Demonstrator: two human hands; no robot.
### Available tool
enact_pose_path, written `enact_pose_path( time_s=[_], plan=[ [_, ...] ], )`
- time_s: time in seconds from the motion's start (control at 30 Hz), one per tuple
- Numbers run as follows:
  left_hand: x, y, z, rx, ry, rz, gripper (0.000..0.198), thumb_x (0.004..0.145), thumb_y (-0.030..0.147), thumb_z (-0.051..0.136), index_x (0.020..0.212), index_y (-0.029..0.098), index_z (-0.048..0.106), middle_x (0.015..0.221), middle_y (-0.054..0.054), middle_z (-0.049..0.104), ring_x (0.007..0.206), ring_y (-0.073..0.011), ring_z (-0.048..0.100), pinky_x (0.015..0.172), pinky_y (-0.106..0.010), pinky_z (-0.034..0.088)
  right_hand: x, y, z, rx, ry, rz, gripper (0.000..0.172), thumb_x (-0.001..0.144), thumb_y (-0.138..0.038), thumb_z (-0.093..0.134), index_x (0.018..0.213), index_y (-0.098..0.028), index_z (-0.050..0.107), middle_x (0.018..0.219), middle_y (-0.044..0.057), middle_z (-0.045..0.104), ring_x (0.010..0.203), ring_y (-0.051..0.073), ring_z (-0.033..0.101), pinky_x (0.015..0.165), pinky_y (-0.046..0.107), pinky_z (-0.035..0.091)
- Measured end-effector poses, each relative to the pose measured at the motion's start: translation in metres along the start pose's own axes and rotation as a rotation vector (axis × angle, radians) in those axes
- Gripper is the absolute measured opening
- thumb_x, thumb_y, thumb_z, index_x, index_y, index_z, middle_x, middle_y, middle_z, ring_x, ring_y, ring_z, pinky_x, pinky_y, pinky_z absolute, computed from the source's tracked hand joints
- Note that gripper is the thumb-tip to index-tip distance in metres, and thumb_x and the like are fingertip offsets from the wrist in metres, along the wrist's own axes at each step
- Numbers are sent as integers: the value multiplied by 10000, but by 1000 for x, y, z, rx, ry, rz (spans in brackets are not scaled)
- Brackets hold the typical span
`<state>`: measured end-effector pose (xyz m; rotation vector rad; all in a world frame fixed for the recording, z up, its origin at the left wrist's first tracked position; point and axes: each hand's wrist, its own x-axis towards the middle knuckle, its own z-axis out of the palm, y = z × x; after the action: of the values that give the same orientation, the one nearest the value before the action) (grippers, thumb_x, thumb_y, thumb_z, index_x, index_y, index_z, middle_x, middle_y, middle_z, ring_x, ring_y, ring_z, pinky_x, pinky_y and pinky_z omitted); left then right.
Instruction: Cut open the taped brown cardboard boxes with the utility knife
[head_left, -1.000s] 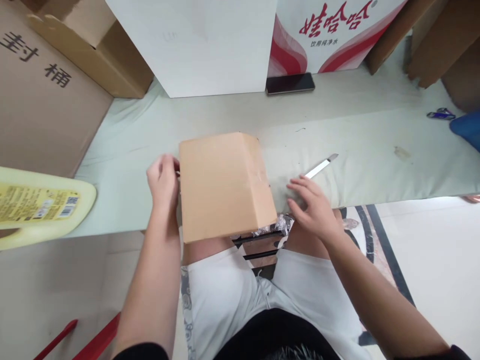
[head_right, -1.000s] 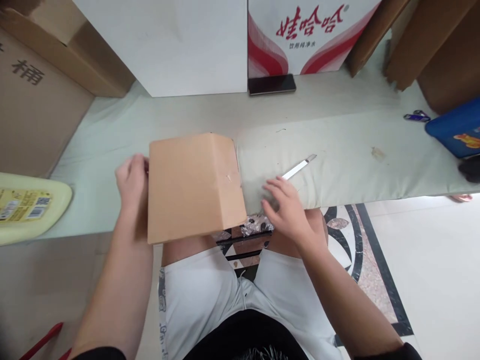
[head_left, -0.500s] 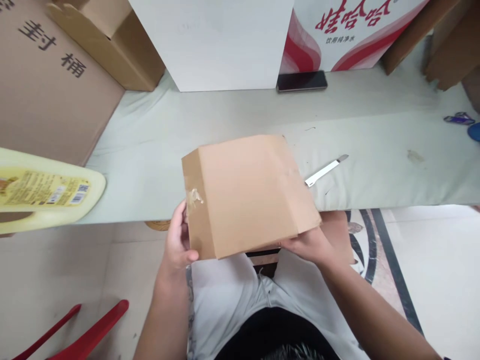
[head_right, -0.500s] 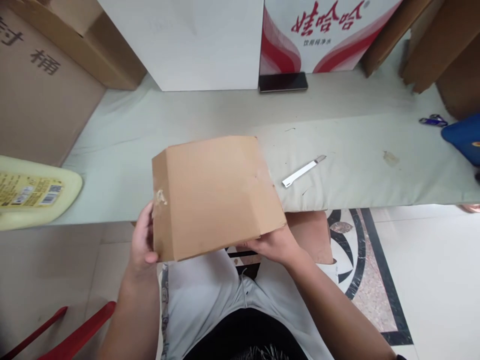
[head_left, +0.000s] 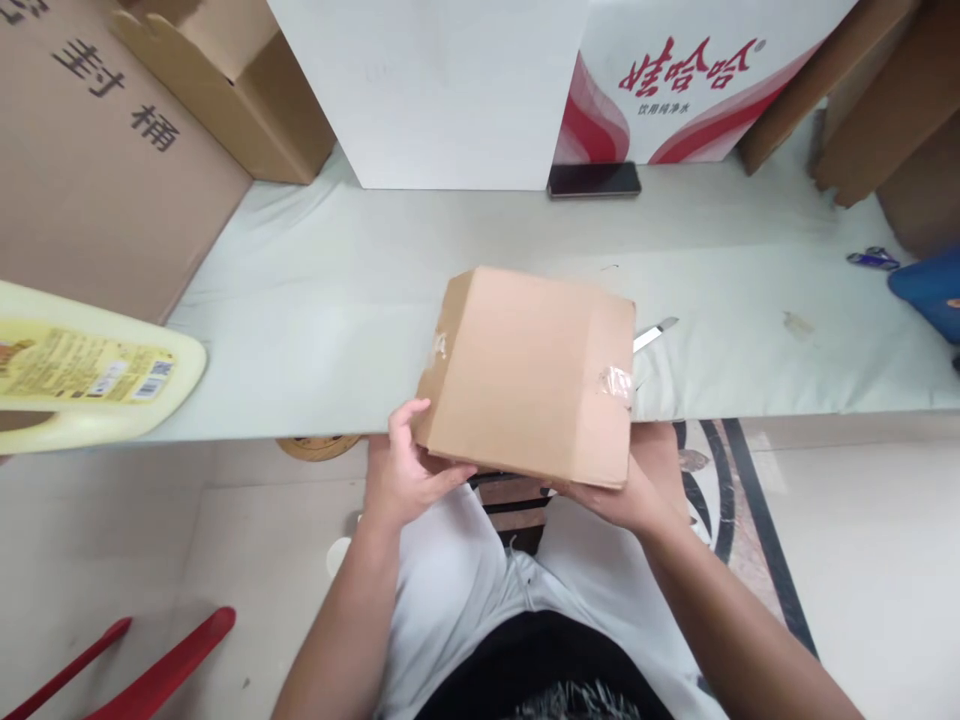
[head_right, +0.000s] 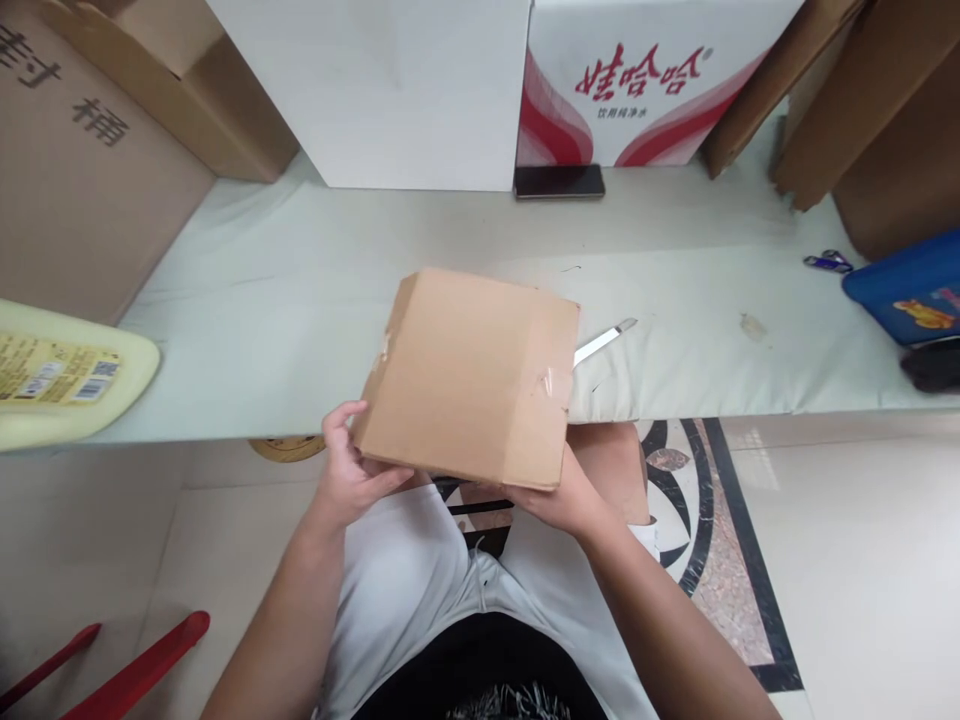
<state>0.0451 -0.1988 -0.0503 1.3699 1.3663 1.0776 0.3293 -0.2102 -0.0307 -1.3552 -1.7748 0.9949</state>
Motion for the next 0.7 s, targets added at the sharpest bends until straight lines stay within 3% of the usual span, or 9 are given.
enact_pose_path(
  time_s=[0.2, 0.27, 0.37, 0.47, 0.53, 0.63, 0.67, 0.7],
  plan=[
    [-1, 1, 3, -147, 165, 61, 796, 727, 481, 865, 1232, 342, 265, 1076, -23, 635, 954, -224, 722, 868, -383, 582, -1, -7, -8, 0, 261, 216, 496, 755, -560, 827, 1034, -165, 716, 1047, 167, 787, 1039, 355, 765, 871, 487, 658],
    [1, 5, 4, -142, 213, 57, 760, 738, 459, 862, 1204, 347, 271, 971, 21, 634, 818, -182, 703, 783, -338, 574, -1, -11, -10, -30, 335, 292, 496, 739, -520, 843, 1064, -171, 707, 1039, 157, 792, 1010, 348, 772, 816, 456, 664],
    [3, 14, 0, -64, 220, -20, 700, 748, 438, 852, 1232, 307, 363, 732, 87, 562, 621, -143, 605, 634, -276, 512, -4, -8, -14, 128, 253, 281, 512, 821, -512, 780, 1205, -190, 677, 1099, 129, 791, 998, 309, 780, 810, 411, 665],
    [0, 28, -9, 15, 83, -122, 572, 761, 439, 822, 1203, 236, 520, 680, 62, 576, 633, -157, 618, 630, -284, 520, -9, 3, -18, 355, 144, 167, 587, 905, -604, 666, 1345, -217, 634, 1298, 131, 739, 1216, 321, 714, 979, 437, 623],
    [-5, 38, -18, 46, -95, -158, 525, 748, 404, 836, 1180, 232, 592, 754, 13, 658, 700, -184, 671, 665, -305, 563, -11, 10, -21, 421, 165, 184, 573, 951, -611, 601, 1380, -232, 619, 1359, 124, 711, 1298, 318, 667, 1048, 450, 584],
    [-13, 46, -32, -60, -457, -143, 582, 724, 388, 864, 1247, 256, 646, 866, -67, 751, 754, -247, 729, 669, -364, 617, -12, 15, -25, 458, 234, 287, 441, 1004, -532, 550, 1336, -255, 639, 1303, 92, 736, 1249, 274, 692, 1031, 414, 580],
    [-13, 45, -36, -113, -517, -130, 543, 747, 412, 845, 1237, 254, 670, 869, -88, 763, 738, -262, 737, 652, -381, 624, -12, 15, -26, 465, 254, 302, 406, 1006, -517, 550, 1299, -256, 653, 1258, 83, 752, 1201, 263, 712, 992, 398, 593],
    [-13, 43, -39, -135, -487, -116, 476, 784, 438, 813, 1205, 249, 695, 869, -103, 767, 728, -269, 741, 645, -391, 627, -13, 15, -26, 475, 271, 304, 381, 1002, -511, 551, 1258, -253, 667, 1207, 76, 765, 1139, 254, 732, 941, 382, 606]
  ],
)
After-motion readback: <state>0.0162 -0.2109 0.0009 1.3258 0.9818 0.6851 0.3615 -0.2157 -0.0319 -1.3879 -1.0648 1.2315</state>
